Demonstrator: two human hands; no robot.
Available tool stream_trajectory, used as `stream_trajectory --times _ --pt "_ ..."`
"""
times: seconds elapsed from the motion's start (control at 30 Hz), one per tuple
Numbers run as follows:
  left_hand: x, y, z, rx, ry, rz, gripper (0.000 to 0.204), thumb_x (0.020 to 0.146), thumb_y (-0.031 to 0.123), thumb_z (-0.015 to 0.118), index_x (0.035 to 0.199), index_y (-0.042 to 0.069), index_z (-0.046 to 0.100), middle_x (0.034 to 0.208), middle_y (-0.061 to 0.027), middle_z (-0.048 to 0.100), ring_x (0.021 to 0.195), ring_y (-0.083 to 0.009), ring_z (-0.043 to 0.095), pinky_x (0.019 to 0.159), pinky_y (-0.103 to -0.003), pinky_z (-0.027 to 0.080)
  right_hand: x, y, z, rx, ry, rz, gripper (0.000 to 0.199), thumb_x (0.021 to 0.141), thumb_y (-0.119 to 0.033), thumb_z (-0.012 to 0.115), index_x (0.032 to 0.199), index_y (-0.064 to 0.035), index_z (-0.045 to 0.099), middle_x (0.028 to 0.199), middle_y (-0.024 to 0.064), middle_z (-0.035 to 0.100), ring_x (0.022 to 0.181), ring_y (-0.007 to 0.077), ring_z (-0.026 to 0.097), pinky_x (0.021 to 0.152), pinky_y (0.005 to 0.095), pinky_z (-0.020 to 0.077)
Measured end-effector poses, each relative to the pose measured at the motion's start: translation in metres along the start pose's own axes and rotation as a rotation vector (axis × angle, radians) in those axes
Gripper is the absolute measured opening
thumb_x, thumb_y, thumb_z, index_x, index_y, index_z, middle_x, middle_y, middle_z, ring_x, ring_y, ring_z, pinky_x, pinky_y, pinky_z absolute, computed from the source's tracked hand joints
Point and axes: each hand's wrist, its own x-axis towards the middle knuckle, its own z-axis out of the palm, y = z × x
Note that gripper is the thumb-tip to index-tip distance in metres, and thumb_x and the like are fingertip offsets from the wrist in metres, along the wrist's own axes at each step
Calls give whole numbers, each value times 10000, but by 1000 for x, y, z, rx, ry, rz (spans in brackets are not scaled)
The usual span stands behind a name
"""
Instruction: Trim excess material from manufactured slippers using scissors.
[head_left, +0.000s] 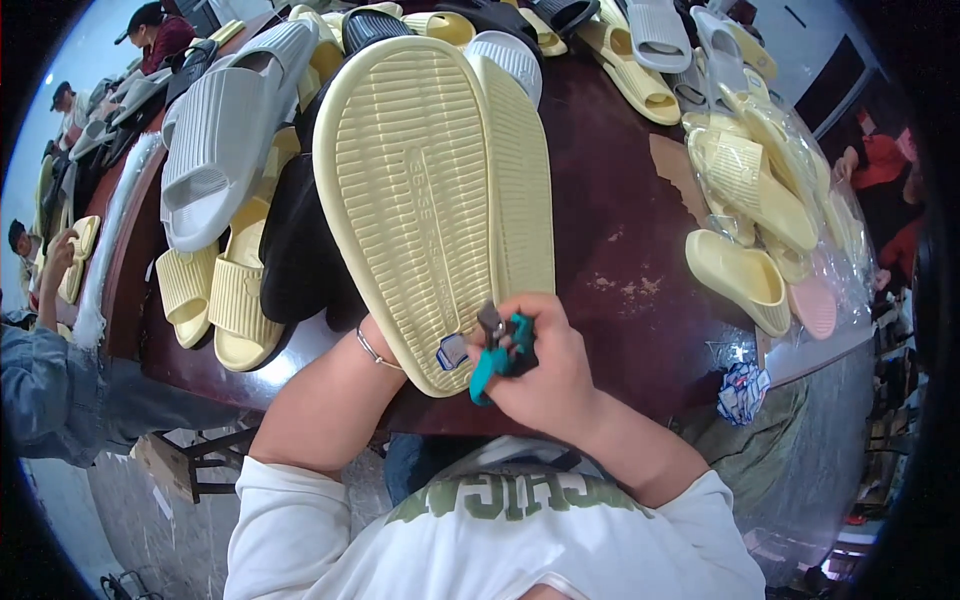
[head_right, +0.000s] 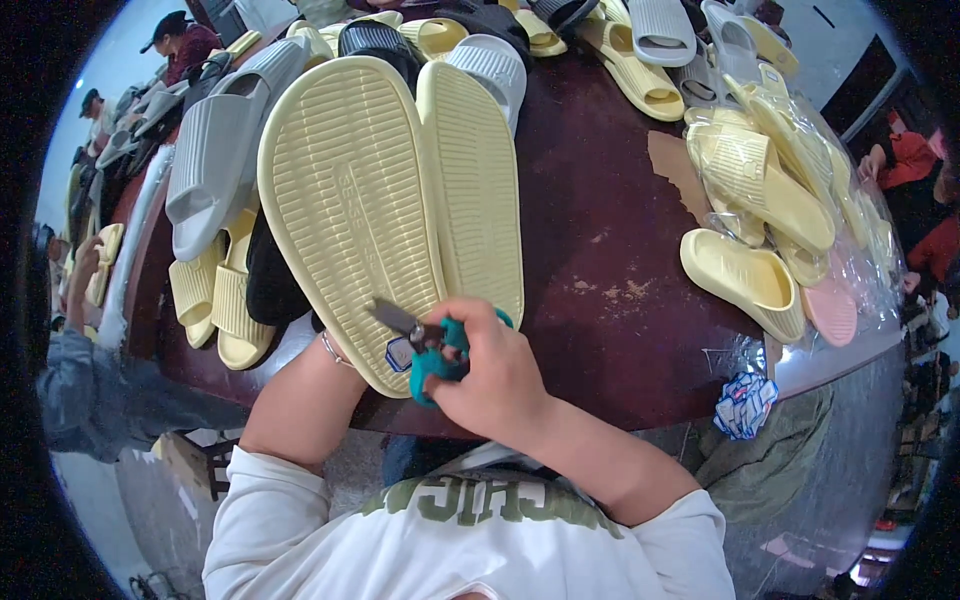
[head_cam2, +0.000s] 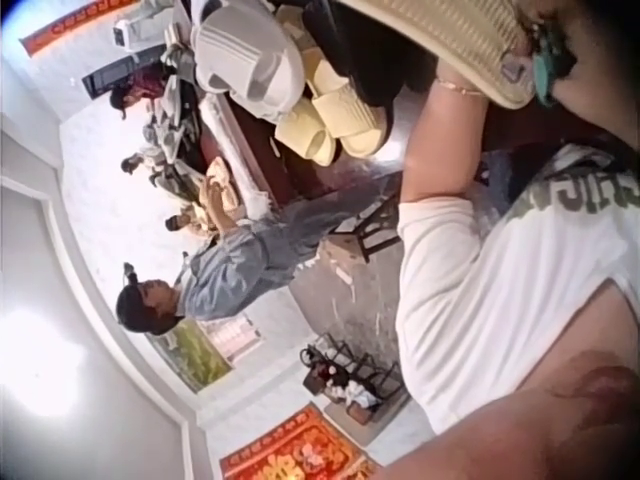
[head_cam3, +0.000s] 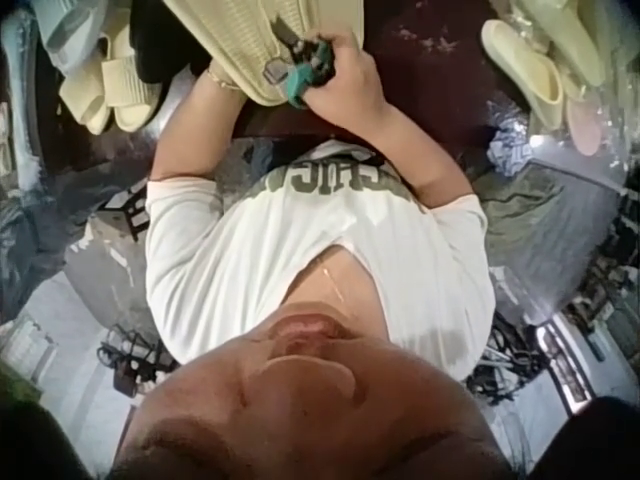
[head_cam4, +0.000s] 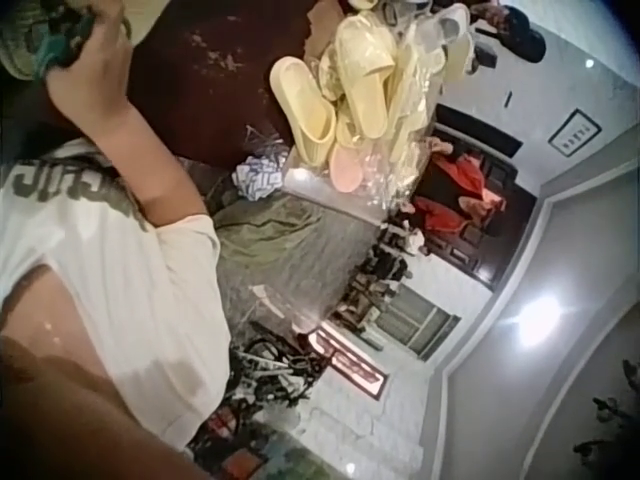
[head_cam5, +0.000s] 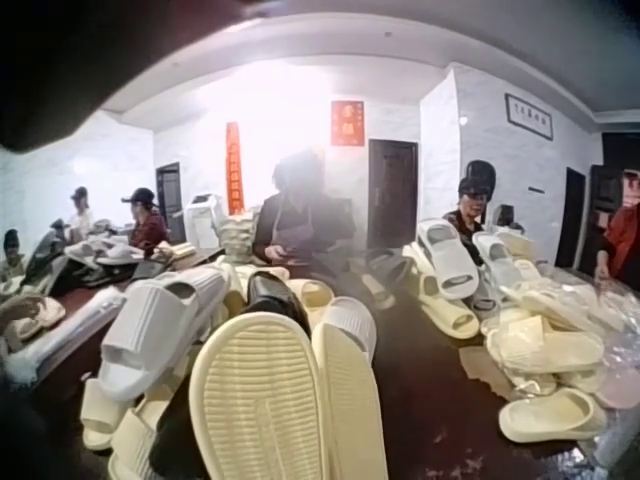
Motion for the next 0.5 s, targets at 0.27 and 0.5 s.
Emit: stream_trajectory --times 0.27,0.5 --pt "26 5 13 85 -482 127 579 877 471 461 1328 116 384 1298 -126 454 1144 -254 496 884 -389 486 -42 -9 -27 471 -317 138 506 682 25 706 1037 -69 358 782 61 571 714 115 573 655 269 490" --pt "22 7 13 230 -283 169 577 870 489 459 1312 123 403 1298 -92 457 1166 -243 471 934 -402 441 -75 -7 -162 79 260 487 490 651 54 696 1040 -53 418 841 36 530 736 91 531 666 232 448"
